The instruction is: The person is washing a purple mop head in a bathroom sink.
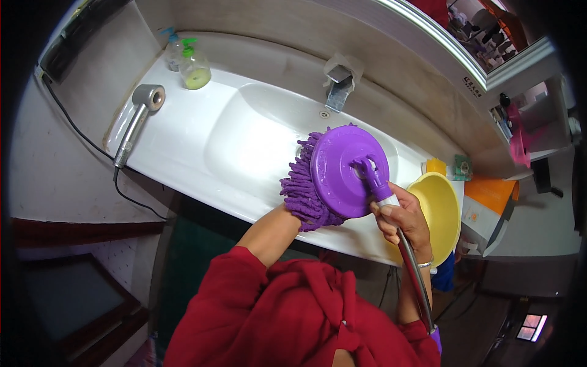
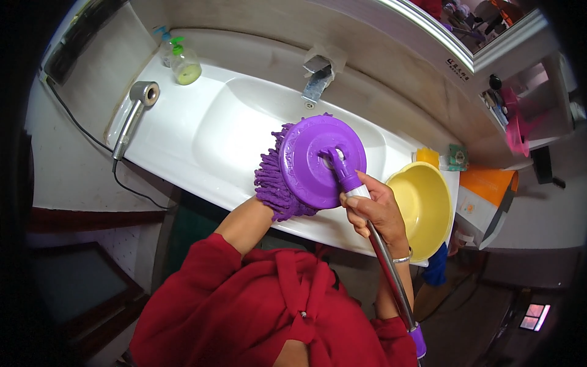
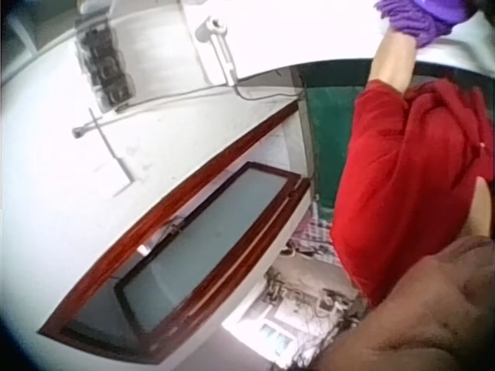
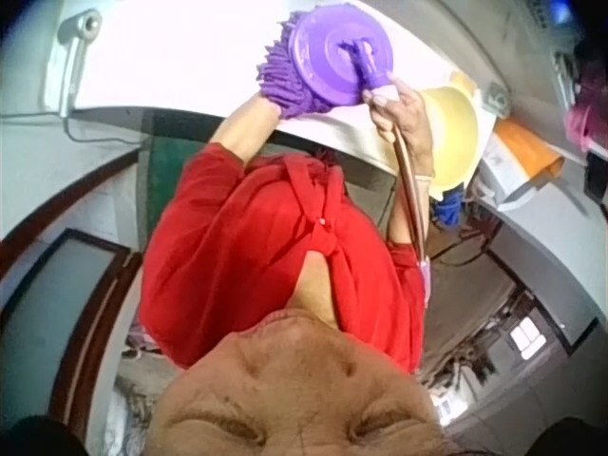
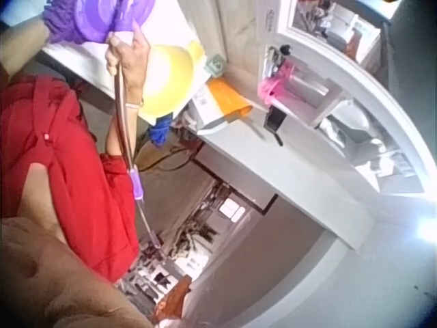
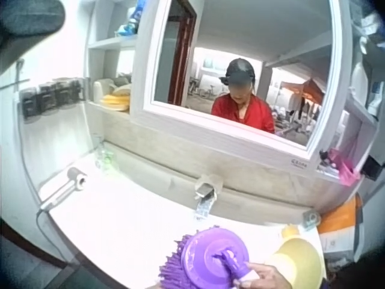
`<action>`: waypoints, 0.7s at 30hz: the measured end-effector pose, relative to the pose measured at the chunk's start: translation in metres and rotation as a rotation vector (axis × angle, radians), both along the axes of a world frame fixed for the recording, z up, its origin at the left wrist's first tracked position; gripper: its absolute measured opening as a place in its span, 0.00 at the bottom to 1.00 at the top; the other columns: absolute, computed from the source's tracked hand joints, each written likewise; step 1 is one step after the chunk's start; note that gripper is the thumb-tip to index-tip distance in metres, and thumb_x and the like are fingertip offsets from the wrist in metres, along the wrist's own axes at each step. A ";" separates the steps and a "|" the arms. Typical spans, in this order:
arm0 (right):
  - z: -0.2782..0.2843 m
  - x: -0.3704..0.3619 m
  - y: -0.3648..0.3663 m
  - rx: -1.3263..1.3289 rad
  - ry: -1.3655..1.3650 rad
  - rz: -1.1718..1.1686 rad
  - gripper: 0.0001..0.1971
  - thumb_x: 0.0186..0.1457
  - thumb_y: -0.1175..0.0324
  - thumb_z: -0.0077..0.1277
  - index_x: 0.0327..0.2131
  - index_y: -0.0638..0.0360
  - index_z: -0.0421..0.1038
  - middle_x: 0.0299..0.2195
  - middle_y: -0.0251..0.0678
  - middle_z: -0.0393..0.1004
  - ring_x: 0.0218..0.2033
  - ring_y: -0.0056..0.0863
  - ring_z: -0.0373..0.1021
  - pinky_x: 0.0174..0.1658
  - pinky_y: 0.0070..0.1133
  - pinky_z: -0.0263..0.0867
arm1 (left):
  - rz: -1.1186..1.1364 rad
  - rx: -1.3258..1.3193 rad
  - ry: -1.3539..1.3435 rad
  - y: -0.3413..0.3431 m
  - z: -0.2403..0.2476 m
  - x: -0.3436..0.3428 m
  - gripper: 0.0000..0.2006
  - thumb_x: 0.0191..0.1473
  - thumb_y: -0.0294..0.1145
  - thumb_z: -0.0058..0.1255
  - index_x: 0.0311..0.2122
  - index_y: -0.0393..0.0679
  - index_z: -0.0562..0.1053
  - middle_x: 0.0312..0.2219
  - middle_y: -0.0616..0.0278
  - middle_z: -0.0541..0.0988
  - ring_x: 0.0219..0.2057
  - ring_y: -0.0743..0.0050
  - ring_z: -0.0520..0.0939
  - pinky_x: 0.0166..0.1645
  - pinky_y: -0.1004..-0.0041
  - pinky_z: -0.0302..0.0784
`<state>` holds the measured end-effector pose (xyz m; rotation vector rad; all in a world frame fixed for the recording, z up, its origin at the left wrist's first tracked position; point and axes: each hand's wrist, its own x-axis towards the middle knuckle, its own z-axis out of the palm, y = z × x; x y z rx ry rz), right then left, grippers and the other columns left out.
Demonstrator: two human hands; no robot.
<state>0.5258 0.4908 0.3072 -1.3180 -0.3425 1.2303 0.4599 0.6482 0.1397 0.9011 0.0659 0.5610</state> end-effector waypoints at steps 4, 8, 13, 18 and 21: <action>0.001 -0.004 0.004 -0.013 -0.007 0.030 0.27 0.43 0.77 0.46 0.51 0.69 0.57 0.26 0.40 0.69 0.10 0.11 0.54 0.09 0.09 0.52 | -0.078 -0.135 -0.023 0.004 0.003 -0.002 0.28 0.53 0.52 0.39 0.54 0.43 0.60 0.51 0.55 0.65 0.53 0.62 0.65 0.59 0.63 0.55; -0.002 -0.005 0.006 -0.037 -0.009 0.033 0.28 0.43 0.78 0.46 0.52 0.69 0.57 0.26 0.40 0.69 0.10 0.11 0.53 0.09 0.09 0.52 | -0.143 -0.280 -0.046 0.002 0.002 -0.005 0.27 0.54 0.52 0.37 0.53 0.43 0.61 0.51 0.55 0.66 0.52 0.62 0.66 0.59 0.62 0.56; -0.004 -0.009 0.009 -0.024 -0.023 0.046 0.28 0.44 0.77 0.47 0.52 0.69 0.57 0.26 0.40 0.68 0.10 0.11 0.53 0.09 0.08 0.52 | -0.236 -0.455 -0.085 0.005 0.006 -0.008 0.26 0.56 0.52 0.34 0.52 0.42 0.62 0.50 0.55 0.67 0.51 0.62 0.68 0.58 0.62 0.58; -0.002 0.008 0.007 0.043 0.032 0.013 0.25 0.45 0.79 0.47 0.51 0.68 0.58 0.27 0.40 0.70 0.11 0.12 0.55 0.09 0.10 0.52 | -0.356 -0.632 -0.119 0.026 0.006 -0.016 0.26 0.57 0.52 0.31 0.51 0.42 0.64 0.49 0.54 0.69 0.50 0.61 0.69 0.57 0.62 0.60; 0.011 0.011 0.006 0.192 0.085 -0.022 0.25 0.47 0.77 0.47 0.51 0.69 0.57 0.26 0.41 0.69 0.12 0.12 0.55 0.09 0.08 0.53 | -0.421 -0.743 -0.134 0.074 0.010 -0.006 0.26 0.58 0.51 0.30 0.50 0.41 0.65 0.48 0.54 0.70 0.49 0.61 0.70 0.57 0.62 0.61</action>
